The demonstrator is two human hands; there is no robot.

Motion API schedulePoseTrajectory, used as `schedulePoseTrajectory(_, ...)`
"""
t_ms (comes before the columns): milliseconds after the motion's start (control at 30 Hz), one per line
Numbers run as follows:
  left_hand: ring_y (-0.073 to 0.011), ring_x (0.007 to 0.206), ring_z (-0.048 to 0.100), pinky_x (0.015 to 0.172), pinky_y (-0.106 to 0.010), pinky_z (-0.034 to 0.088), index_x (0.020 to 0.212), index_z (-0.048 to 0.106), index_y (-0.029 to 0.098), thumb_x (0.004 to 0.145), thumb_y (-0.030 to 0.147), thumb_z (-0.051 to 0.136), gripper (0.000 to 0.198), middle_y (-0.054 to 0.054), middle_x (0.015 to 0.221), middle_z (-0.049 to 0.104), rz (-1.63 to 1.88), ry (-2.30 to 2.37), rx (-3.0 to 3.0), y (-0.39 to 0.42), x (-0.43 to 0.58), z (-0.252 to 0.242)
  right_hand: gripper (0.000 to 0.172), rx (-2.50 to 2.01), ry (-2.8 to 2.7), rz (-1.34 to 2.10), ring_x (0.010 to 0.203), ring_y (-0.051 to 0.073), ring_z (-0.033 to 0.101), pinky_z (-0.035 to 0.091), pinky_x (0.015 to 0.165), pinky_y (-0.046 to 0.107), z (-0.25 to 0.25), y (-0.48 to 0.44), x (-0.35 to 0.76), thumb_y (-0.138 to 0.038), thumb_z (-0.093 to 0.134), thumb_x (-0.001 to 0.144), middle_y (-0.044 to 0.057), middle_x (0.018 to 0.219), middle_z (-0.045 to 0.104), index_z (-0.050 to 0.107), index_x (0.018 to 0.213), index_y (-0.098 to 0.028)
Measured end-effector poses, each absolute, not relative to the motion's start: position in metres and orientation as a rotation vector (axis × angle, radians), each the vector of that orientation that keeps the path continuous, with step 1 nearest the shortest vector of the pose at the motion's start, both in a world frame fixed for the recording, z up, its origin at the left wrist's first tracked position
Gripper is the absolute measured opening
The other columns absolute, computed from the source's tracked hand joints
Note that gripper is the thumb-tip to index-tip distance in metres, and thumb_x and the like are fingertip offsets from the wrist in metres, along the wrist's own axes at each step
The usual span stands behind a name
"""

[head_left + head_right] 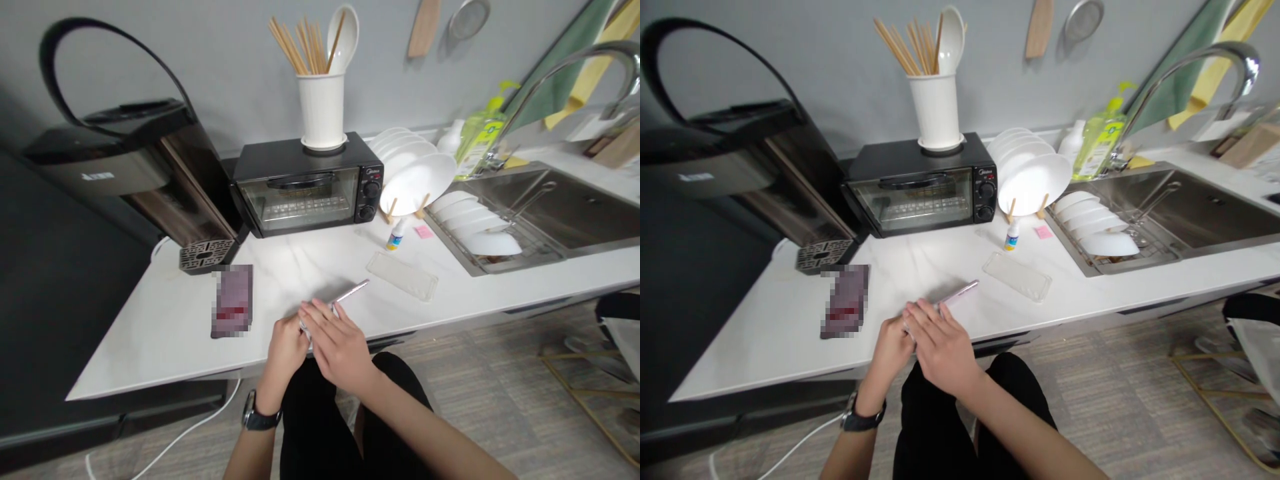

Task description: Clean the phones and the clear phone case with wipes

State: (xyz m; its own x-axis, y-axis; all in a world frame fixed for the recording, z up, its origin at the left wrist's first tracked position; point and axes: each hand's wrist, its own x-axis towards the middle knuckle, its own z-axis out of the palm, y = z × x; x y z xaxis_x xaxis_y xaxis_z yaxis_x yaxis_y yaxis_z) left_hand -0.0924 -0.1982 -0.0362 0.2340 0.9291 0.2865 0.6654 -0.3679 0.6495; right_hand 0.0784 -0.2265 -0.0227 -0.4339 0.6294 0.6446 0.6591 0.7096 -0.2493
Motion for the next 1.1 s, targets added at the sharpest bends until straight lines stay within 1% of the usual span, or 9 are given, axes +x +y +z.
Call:
schedulePoseTrajectory(100, -0.0221, 0.077, 0.079, 0.076, -0.03, 0.061, 0.099, 0.08, 0.02, 0.101, 0.02, 0.054, 0.025, -0.007, 0.091, 0.084, 0.923, 1.431, 2.104, -0.198, -0.091, -0.033, 0.072, -0.973, -2.233, -0.059, 0.157, 0.023, 0.046, 0.028, 0.135, 0.052, -0.021, -0.213, 0.115, -0.005, 0.044, 0.099, 0.009, 0.162, 0.057, 0.033, 0.169, -0.017)
schedulePoseTrajectory(167, -0.0245, 0.094, 0.082, 0.086, -0.032, 0.062, 0.118, 0.079, 0.024, 0.106, 0.03, 0.056, 0.026, -0.007, 0.111, 0.085, 0.931, 1.398, 2.068, -0.199, -0.089, -0.03, 0.074, -1.096, -2.164, -0.076, 0.156, 0.026, 0.047, 0.032, 0.133, 0.056, -0.023, -0.2, 0.148, -0.005, 0.045, 0.098, 0.01, 0.161, 0.058, 0.032, 0.169, -0.019)
schedulePoseTrajectory(233, -0.0261, 0.099, 0.082, 0.088, -0.033, 0.062, 0.125, 0.078, 0.026, 0.108, 0.037, 0.057, 0.029, -0.006, 0.116, 0.085, 0.931, 1.392, 2.042, -0.199, -0.086, -0.029, 0.073, -1.227, -2.051, -0.077, 0.156, 0.029, 0.047, 0.036, 0.13, 0.06, -0.025, -0.192, 0.168, -0.006, 0.046, 0.098, 0.012, 0.16, 0.059, 0.035, 0.168, -0.021)
schedulePoseTrajectory(400, -0.0238, 0.09, 0.082, 0.083, -0.029, 0.061, 0.122, 0.079, 0.024, 0.106, 0.033, 0.06, 0.027, -0.006, 0.111, 0.085, 0.969, 1.403, 2.047, -0.198, -0.088, -0.032, 0.065, -1.291, -1.939, -0.048, 0.161, 0.032, 0.038, 0.031, 0.131, 0.061, -0.025, -0.207, 0.125, -0.014, 0.049, 0.102, 0.014, 0.162, 0.057, 0.038, 0.166, -0.017)
schedulePoseTrajectory(567, -0.0197, 0.066, 0.076, 0.066, -0.026, 0.057, 0.086, 0.078, 0.018, 0.097, 0.014, 0.054, 0.027, -0.005, 0.077, 0.081, 0.935, 1.443, 2.122, -0.197, -0.093, -0.032, 0.053, -0.98, -2.171, 0.011, 0.154, 0.024, 0.05, 0.028, 0.134, 0.047, -0.019, -0.22, 0.089, -0.025, 0.052, 0.106, 0.013, 0.154, 0.065, 0.049, 0.157, -0.012)
schedulePoseTrajectory(700, -0.0212, 0.083, 0.082, 0.079, -0.026, 0.061, 0.11, 0.082, 0.02, 0.103, 0.024, 0.059, 0.024, -0.006, 0.102, 0.086, 0.972, 1.379, 2.102, -0.197, -0.089, -0.028, 0.046, -1.005, -2.164, -0.036, 0.142, 0.023, 0.062, 0.017, 0.136, 0.051, -0.014, -0.201, 0.139, -0.025, 0.054, 0.107, 0.011, 0.145, 0.072, 0.055, 0.152, -0.017)
schedulePoseTrajectory(867, -0.0228, 0.094, 0.083, 0.086, -0.027, 0.062, 0.124, 0.08, 0.024, 0.105, 0.032, 0.062, 0.028, -0.006, 0.114, 0.085, 0.971, 1.386, 2.063, -0.198, -0.088, -0.029, 0.054, -1.312, -1.99, -0.101, 0.149, 0.032, 0.054, 0.011, 0.135, 0.059, -0.023, -0.201, 0.148, -0.036, 0.05, 0.108, 0.015, 0.152, 0.066, 0.05, 0.157, -0.014)
schedulePoseTrajectory(933, -0.0224, 0.089, 0.082, 0.082, -0.027, 0.061, 0.117, 0.081, 0.022, 0.105, 0.031, 0.06, 0.027, -0.007, 0.11, 0.086, 0.971, 1.396, 2.081, -0.197, -0.091, -0.033, 0.065, -1.373, -1.976, -0.117, 0.156, 0.035, 0.044, 0.007, 0.135, 0.06, -0.03, -0.214, 0.116, -0.044, 0.049, 0.108, 0.02, 0.158, 0.059, 0.042, 0.162, -0.007)
schedulePoseTrajectory(1100, -0.0174, 0.047, 0.065, 0.053, -0.026, 0.051, 0.074, 0.076, 0.017, 0.098, 0.024, 0.053, 0.034, -0.004, 0.063, 0.076, 0.961, 1.451, 2.181, -0.194, -0.097, -0.038, 0.07, -1.172, -2.207, -0.103, 0.163, 0.026, 0.033, -0.001, 0.137, 0.051, -0.036, -0.233, 0.069, -0.05, 0.047, 0.109, 0.014, 0.167, 0.051, 0.037, 0.166, -0.011)
